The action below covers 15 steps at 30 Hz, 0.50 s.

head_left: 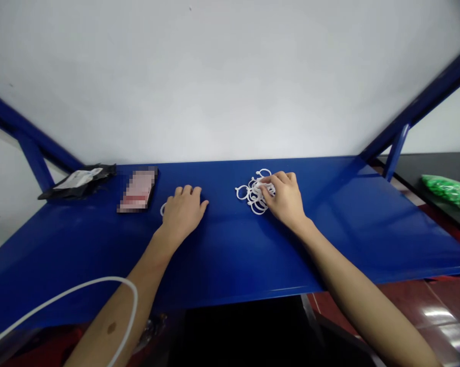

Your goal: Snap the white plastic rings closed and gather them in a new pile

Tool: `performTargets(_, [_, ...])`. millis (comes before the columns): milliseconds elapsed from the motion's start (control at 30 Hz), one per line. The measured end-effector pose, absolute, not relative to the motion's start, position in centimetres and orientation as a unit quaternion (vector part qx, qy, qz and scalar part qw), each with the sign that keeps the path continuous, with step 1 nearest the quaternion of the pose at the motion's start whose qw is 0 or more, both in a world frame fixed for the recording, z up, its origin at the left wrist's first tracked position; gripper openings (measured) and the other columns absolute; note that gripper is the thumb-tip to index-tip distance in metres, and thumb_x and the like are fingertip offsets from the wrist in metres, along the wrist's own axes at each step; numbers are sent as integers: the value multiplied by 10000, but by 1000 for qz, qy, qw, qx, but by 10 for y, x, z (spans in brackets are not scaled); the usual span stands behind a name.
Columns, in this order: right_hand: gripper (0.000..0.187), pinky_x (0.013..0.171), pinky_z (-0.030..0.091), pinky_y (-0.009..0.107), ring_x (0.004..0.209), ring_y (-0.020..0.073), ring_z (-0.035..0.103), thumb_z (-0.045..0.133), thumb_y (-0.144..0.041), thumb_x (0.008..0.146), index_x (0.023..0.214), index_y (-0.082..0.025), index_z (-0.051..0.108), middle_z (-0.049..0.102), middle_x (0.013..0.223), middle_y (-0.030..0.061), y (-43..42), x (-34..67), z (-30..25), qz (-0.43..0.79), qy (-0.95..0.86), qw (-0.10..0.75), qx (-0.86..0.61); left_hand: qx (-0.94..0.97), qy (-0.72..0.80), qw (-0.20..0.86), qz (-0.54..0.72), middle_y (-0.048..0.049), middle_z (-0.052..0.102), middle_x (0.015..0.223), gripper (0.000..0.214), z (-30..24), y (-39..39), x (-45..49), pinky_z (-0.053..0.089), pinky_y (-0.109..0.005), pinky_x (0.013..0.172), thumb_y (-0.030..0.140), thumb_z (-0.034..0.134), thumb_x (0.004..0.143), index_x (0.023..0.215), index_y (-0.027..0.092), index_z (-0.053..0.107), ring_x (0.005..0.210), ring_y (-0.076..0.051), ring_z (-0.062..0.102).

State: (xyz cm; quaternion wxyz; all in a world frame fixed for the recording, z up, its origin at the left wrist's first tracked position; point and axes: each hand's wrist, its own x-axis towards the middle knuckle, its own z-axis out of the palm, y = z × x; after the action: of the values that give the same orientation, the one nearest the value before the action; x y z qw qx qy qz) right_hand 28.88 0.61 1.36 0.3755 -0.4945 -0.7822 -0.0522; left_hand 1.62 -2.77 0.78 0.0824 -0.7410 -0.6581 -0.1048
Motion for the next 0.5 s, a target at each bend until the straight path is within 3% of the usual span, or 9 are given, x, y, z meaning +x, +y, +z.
performTargets(167, [229,870,479,490,968,312,484,544,-157,885,1041,-162,712,660,992,141,2,286,18,-57,-777,382,-497,-846,-500,-1,-184,-97,608,1226,300,14,-31,33,497,-432,977,246,572,939,1236,206,593,1121,-260,555])
performTargets(267, [229,880,483,485,982,310,490,529,-150,904,1049,-159,707,663,1008,138,-3,282,22,-57,-778,394,-486,-834,-517,11,-193,-107,601,1237,370,20,-33,31,478,-456,980,285,632,913,1268,195,575,1122,-282,547])
performTargets(367, [221,885,484,475,997,304,497,528,-150,920,1054,-177,702,670,1019,124,-10,277,23,-38,-793,394,-464,-806,-571,31,-153,-112,637,1117,335,20,-32,21,479,-464,890,358,668,888,1172,183,630,1036,-312,561])
performTargets(500, [230,909,487,473,1013,293,519,511,-172,953,1083,-187,700,680,1042,115,-20,267,21,-1,-824,375,-425,-826,-547,18,-131,-78,661,980,79,16,-29,18,454,-421,826,252,627,910,946,208,681,948,-282,555])
